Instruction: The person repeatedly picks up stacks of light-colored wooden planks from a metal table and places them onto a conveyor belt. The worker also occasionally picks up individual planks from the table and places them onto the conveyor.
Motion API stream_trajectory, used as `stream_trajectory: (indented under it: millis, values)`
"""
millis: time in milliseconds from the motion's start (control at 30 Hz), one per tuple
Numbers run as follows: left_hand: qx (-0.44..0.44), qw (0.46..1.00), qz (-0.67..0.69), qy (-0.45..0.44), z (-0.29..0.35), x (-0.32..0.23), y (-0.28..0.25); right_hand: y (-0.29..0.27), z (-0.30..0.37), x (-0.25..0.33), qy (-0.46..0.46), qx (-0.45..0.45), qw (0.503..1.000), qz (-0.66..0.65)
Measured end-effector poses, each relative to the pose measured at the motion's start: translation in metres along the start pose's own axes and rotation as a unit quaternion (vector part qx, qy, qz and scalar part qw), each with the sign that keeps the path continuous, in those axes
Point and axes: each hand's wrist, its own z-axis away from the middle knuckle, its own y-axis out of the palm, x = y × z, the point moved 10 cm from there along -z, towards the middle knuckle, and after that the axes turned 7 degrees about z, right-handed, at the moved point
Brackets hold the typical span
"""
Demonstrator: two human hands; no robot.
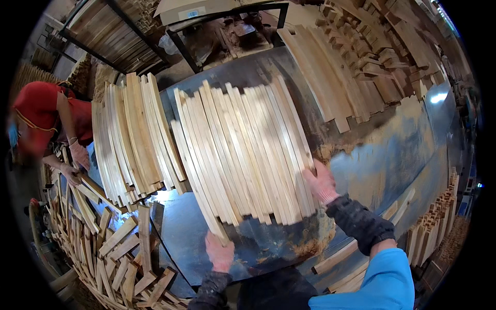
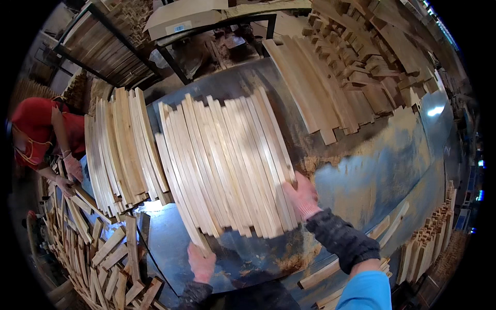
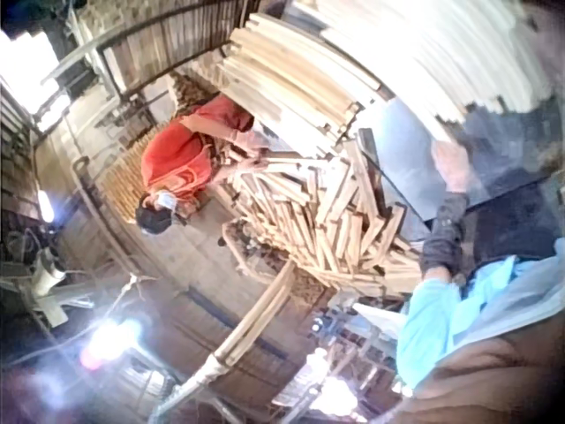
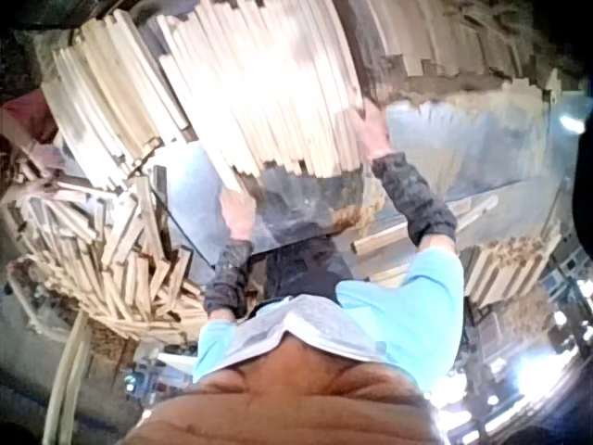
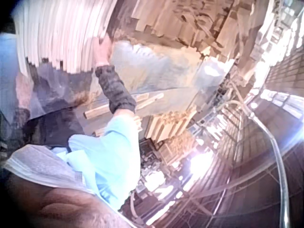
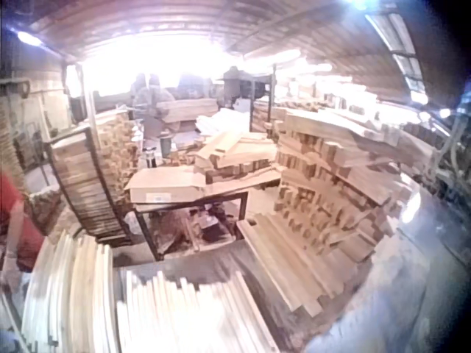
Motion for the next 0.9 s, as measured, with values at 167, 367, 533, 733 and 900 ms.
stream_trajectory:
  millis: [167, 367, 533, 733, 900]
  values:
    - [0.194, 0.975, -0.100, 0.038, 0.031, 0.001, -0.021, -0.010, 0.040, -0.069, -0.074, 0.046, 0.993, 0.081]
    - [0.134, 0.985, 0.106, -0.030, -0.111, -0.025, -0.017, 0.014, -0.005, -0.063, -0.132, -0.094, 0.965, 0.208]
    - [0.125, 0.992, 0.014, 0.021, -0.124, -0.050, -0.006, 0.027, -0.001, -0.071, -0.070, -0.059, 0.995, 0.027]
    - [0.147, 0.914, 0.377, -0.032, -0.121, -0.045, 0.002, 0.033, -0.007, -0.038, 0.071, 0.084, 0.973, -0.204]
    - [0.159, 0.898, 0.410, -0.023, -0.120, -0.039, -0.001, 0.044, -0.007, -0.033, 0.094, 0.161, 0.948, -0.257]
